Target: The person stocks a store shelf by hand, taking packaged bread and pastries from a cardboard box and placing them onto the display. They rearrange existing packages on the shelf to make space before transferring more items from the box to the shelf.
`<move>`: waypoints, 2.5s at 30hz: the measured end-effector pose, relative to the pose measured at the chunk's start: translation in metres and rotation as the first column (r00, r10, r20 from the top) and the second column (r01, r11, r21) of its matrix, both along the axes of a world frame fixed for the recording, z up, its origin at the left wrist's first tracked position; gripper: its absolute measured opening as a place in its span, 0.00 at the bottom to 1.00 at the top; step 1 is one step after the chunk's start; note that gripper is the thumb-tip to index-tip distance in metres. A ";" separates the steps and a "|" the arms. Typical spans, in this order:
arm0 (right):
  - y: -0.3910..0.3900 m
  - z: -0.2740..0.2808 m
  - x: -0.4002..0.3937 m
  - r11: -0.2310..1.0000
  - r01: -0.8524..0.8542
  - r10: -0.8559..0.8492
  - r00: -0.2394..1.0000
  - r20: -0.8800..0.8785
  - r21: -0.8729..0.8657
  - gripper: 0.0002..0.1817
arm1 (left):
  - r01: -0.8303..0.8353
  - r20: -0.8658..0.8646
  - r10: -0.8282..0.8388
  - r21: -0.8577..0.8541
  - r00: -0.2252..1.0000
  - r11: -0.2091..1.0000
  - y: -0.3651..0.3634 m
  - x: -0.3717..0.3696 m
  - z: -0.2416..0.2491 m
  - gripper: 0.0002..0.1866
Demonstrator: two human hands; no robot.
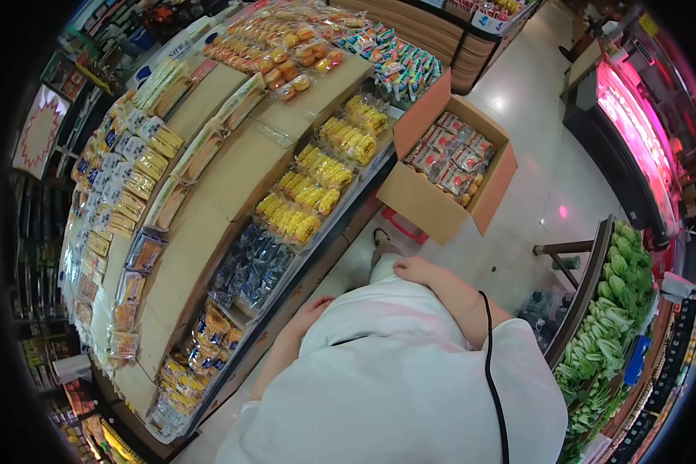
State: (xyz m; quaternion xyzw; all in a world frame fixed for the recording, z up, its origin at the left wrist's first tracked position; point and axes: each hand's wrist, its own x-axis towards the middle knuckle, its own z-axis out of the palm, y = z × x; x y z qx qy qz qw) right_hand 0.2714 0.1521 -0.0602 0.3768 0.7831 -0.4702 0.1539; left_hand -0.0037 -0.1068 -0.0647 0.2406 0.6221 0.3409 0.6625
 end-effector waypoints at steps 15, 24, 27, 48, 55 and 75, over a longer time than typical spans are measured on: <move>0.108 -0.008 0.044 0.902 0.428 -0.431 0.894 -0.124 -0.054 0.14 | 0.065 -0.719 0.416 0.537 0.556 0.841 0.326 -0.123 0.128 0.19; 0.185 -0.016 0.088 0.851 0.508 -0.524 0.819 -0.233 -0.130 0.13 | 0.339 -0.957 0.245 0.181 -0.154 0.923 0.480 -0.240 0.104 0.36; 0.209 -0.001 0.088 0.859 0.461 -0.506 0.828 -0.242 -0.222 0.13 | 0.138 -0.971 -0.010 -0.044 -0.238 0.989 0.503 -0.219 0.118 0.32; 0.293 0.180 0.006 0.867 0.088 0.290 0.711 -0.641 0.490 0.39 | 0.228 -0.058 -0.225 0.069 0.973 0.971 0.445 0.017 0.226 0.17; 0.301 0.136 0.016 0.888 -0.124 0.344 0.818 -0.460 0.443 0.39 | 0.194 -0.014 -0.195 -0.065 0.981 0.979 0.477 0.072 0.171 0.19; 0.485 -0.045 0.130 0.866 0.124 -0.427 0.687 0.588 0.484 0.21 | 0.058 -0.206 -0.035 0.104 0.978 0.993 0.428 0.049 0.127 0.14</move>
